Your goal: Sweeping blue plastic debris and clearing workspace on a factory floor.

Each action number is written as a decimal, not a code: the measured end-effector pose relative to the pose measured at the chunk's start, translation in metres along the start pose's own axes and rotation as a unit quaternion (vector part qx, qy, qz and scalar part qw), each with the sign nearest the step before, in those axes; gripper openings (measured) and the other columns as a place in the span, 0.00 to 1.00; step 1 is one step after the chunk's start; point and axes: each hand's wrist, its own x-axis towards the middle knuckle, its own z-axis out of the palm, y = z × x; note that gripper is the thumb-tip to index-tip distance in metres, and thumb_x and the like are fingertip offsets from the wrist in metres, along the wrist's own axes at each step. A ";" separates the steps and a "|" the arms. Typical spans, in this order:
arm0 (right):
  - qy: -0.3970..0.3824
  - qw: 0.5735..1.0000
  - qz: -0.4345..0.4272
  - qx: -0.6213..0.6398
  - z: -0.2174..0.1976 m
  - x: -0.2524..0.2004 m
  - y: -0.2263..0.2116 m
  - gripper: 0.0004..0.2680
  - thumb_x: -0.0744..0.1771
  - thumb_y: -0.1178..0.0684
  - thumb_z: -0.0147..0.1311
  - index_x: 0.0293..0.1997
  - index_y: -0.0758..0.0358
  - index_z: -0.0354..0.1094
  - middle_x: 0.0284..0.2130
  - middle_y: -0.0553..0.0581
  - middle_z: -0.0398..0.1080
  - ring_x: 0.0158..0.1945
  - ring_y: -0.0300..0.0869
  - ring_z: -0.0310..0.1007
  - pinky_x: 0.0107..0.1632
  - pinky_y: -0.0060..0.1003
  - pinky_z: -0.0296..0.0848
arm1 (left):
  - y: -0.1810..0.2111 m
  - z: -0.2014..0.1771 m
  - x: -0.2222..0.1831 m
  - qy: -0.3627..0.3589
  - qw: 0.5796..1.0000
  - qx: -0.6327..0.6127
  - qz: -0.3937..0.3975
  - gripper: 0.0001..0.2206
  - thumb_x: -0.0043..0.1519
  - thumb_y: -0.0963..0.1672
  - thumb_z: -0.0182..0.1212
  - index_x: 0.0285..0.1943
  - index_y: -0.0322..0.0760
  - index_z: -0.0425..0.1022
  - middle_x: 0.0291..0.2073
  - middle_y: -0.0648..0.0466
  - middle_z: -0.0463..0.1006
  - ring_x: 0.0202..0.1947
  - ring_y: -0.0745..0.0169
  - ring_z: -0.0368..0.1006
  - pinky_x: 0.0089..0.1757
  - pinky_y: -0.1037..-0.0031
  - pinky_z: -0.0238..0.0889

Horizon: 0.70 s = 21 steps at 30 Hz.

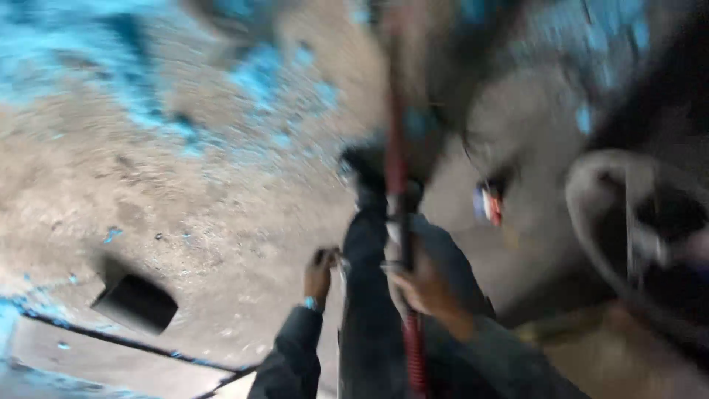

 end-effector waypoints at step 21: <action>0.265 0.917 0.287 -0.081 -0.152 -0.026 0.412 0.14 0.70 0.42 0.54 0.48 0.63 0.72 0.38 0.61 0.73 0.42 0.55 0.72 0.46 0.54 0.73 | 0.024 0.060 0.043 -0.025 0.977 0.179 -0.114 0.16 0.68 0.53 0.57 0.46 0.37 0.75 0.28 0.59 0.73 0.26 0.69 0.69 0.30 0.76 0.61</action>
